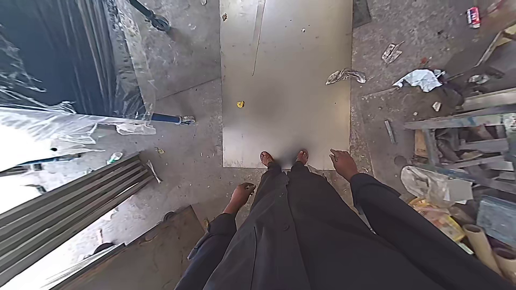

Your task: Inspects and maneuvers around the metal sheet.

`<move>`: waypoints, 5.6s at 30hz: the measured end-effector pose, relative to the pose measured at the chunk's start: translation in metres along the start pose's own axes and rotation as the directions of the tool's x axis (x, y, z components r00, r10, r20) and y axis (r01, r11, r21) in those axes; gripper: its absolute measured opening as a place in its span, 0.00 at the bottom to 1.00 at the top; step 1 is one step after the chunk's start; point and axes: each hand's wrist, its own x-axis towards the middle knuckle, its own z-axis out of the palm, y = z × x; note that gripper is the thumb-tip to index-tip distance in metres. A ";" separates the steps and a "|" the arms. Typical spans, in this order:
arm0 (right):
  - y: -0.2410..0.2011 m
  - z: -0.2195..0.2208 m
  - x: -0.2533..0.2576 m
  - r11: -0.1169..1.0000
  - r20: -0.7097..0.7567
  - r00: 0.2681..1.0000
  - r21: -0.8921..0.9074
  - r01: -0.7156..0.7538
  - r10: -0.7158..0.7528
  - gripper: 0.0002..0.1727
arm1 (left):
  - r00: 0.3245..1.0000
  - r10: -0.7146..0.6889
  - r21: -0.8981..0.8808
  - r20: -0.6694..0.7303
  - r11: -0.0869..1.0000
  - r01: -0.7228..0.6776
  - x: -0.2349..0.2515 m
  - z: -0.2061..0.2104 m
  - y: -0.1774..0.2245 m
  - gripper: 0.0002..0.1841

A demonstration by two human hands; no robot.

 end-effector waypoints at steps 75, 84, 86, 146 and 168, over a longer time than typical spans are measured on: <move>0.017 0.009 -0.013 0.984 0.124 0.989 0.149 -0.101 0.083 0.29 | 1.000 -0.023 0.095 0.011 0.995 0.022 -0.001 -0.002 0.026 0.20; 0.058 0.034 -0.047 0.905 0.144 0.960 0.324 -0.274 0.239 0.28 | 0.997 0.052 0.280 0.064 0.958 -0.068 0.017 -0.030 0.102 0.20; 0.066 0.040 -0.057 0.871 0.152 0.947 0.373 -0.319 0.281 0.29 | 0.993 0.089 0.320 0.076 0.941 -0.109 0.025 -0.039 0.126 0.20; -0.366 -0.062 0.142 -0.586 0.628 0.328 0.778 -0.228 0.706 0.22 | 0.828 0.151 0.805 0.540 0.196 -0.561 0.297 -0.302 0.696 0.20; -0.479 -0.135 0.281 -0.827 0.833 0.295 0.531 -0.187 0.468 0.30 | 0.739 0.073 0.732 0.670 -0.229 -0.641 0.313 -0.249 0.893 0.19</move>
